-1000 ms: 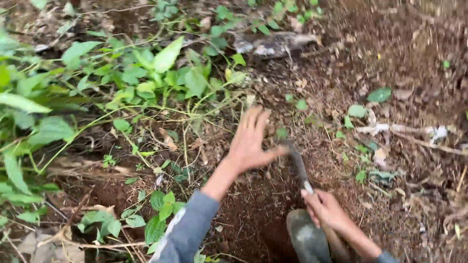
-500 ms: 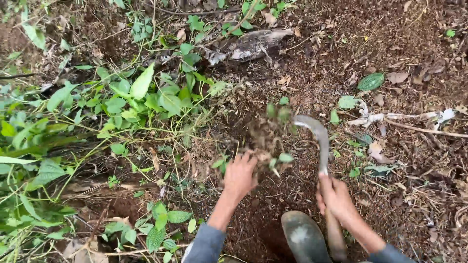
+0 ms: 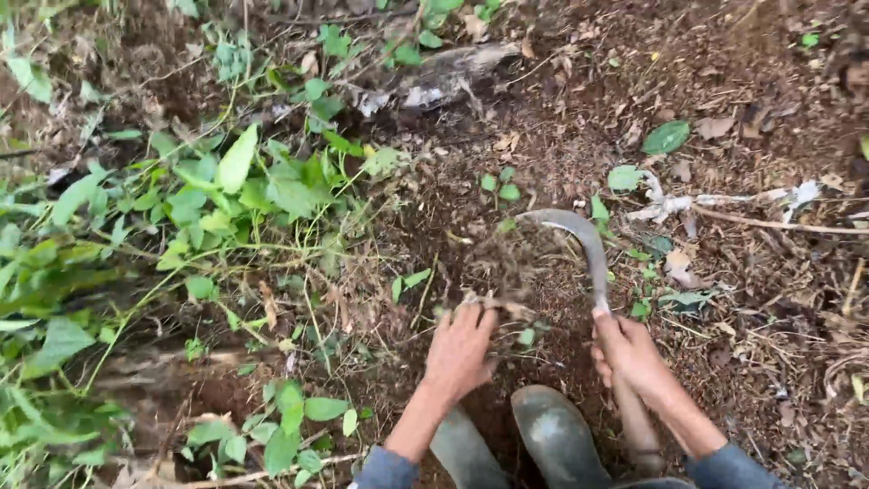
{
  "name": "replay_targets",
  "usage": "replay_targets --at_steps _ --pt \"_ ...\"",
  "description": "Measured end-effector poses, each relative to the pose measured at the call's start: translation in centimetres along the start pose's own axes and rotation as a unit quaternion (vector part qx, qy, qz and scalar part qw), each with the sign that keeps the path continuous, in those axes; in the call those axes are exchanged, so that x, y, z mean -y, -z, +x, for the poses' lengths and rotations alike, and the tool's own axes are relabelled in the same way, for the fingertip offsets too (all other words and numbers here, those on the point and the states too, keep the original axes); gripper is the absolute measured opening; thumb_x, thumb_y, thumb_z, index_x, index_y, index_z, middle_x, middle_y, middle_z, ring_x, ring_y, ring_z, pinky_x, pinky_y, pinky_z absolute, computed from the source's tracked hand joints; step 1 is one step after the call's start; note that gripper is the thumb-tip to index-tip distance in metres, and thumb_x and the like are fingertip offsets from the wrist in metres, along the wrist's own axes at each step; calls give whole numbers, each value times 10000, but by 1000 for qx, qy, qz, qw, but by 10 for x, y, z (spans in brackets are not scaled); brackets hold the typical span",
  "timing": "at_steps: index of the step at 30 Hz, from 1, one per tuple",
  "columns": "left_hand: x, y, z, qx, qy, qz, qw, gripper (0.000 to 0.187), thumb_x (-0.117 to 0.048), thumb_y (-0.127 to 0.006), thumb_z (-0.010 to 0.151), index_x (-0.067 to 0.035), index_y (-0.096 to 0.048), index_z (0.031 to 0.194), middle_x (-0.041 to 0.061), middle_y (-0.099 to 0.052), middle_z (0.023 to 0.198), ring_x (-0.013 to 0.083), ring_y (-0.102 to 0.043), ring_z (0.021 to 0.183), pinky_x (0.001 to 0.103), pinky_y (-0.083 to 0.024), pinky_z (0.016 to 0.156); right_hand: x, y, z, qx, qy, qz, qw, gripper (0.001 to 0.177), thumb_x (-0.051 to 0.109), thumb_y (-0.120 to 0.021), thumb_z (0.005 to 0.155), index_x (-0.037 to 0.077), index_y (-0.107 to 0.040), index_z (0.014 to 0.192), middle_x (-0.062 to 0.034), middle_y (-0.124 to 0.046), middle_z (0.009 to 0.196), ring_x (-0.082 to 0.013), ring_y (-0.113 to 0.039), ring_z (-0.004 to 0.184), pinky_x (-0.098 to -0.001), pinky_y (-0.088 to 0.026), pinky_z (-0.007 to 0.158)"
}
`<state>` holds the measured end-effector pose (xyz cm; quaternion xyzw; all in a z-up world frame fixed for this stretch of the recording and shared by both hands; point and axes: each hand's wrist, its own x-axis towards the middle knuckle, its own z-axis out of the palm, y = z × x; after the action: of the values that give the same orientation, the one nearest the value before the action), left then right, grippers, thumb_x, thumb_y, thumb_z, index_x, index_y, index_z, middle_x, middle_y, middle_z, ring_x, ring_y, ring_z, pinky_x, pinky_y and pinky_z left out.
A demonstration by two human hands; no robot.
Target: The person uses a sickle to cut and clear weeds and small branches from the ground. They repeatedly swing the tool to sever the vegetation and then gather the cut plants by hand, moving them aside to clear the area.
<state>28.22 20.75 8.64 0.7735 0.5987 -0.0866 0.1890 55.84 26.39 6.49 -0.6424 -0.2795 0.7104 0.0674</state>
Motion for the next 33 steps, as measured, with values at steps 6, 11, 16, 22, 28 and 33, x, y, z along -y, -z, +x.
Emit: replay_targets --at_steps 6,11,16,22,28,33 --pt "-1 10 91 6 -161 81 984 1000 -474 -801 741 -79 -328 1528 204 -475 1482 303 -486 1357 548 -351 1173 32 -3 -9 -82 47 98 991 268 286 -486 1101 55 -593 1184 -94 -606 810 -196 -532 604 -340 -485 520" --pt "-8 33 158 52 -239 173 954 1413 -718 -841 624 -101 -42 1612 245 -96 1665 425 -154 1536 640 -121 1229 1 28 -21 -11 34 224 974 438 490 -398 1101 168 -615 1304 -9 -555 658 -118 -439 466 -283 -393 405" --pt "-23 58 165 199 -222 45 954 1176 -469 -926 703 -320 -189 1607 148 -25 1695 471 -26 1526 752 -99 1170 -37 38 -25 30 30 298 954 568 501 -362 1131 15 -655 1164 25 -492 597 -90 -383 424 -273 -362 369" --pt "16 54 114 213 -65 -16 975 668 -39 -701 775 -300 -576 1377 8 -558 1448 328 -446 1400 351 -643 841 2 41 -51 -128 49 96 986 430 330 -379 1183 -10 -642 1203 -181 -582 729 -287 -501 557 -436 -456 490" --pt "60 2 49 48 76 12 996 632 70 -730 686 -156 -649 1270 100 -628 1304 276 -626 1163 451 -603 914 -6 20 -32 -138 115 193 965 354 291 -371 1199 22 -596 1156 -99 -538 692 -191 -437 487 -360 -406 395" --pt "3 12 37 67 44 -79 994 665 -110 -877 687 -151 -593 1287 115 -537 1381 289 -476 1292 493 -372 1126 -78 23 -18 19 -37 17 999 423 294 -492 1079 -70 -684 979 -151 -571 612 -247 -496 420 -378 -468 317"
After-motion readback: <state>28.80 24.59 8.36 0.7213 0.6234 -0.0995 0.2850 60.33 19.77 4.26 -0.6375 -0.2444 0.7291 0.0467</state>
